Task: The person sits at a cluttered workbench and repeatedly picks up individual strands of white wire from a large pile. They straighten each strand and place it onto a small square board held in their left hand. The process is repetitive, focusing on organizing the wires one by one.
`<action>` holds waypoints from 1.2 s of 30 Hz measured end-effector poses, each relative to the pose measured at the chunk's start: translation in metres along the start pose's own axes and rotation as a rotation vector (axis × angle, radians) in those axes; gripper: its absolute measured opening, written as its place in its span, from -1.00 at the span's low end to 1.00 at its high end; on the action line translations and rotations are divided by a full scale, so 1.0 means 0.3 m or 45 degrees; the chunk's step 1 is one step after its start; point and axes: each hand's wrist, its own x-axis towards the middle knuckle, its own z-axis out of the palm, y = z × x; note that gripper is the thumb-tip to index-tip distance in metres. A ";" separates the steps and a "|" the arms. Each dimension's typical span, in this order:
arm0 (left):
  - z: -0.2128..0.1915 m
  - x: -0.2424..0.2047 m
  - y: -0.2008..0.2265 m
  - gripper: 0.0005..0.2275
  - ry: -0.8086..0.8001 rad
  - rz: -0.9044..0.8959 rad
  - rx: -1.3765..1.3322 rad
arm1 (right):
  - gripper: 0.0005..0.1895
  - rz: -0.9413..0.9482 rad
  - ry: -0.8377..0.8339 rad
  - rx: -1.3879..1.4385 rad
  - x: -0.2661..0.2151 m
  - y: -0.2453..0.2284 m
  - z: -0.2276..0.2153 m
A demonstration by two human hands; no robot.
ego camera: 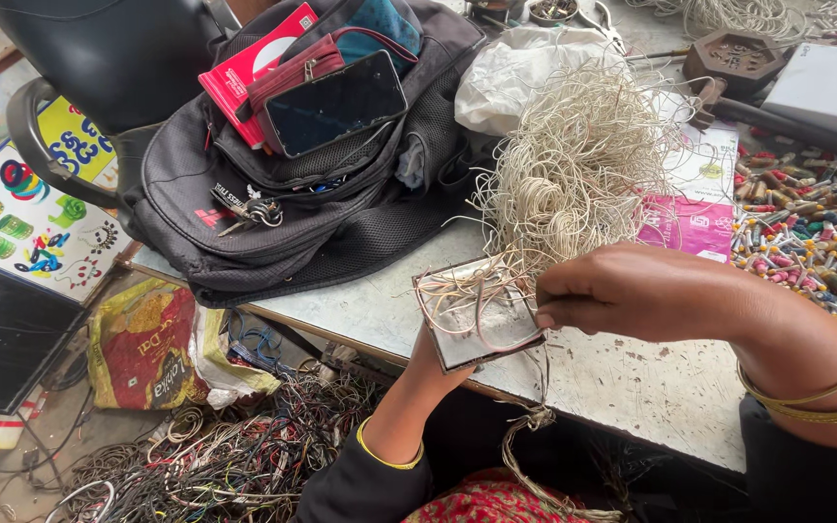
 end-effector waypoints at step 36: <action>-0.015 0.034 0.049 -0.61 -0.020 -0.136 -0.415 | -0.64 -0.218 1.286 -0.166 0.237 0.437 0.004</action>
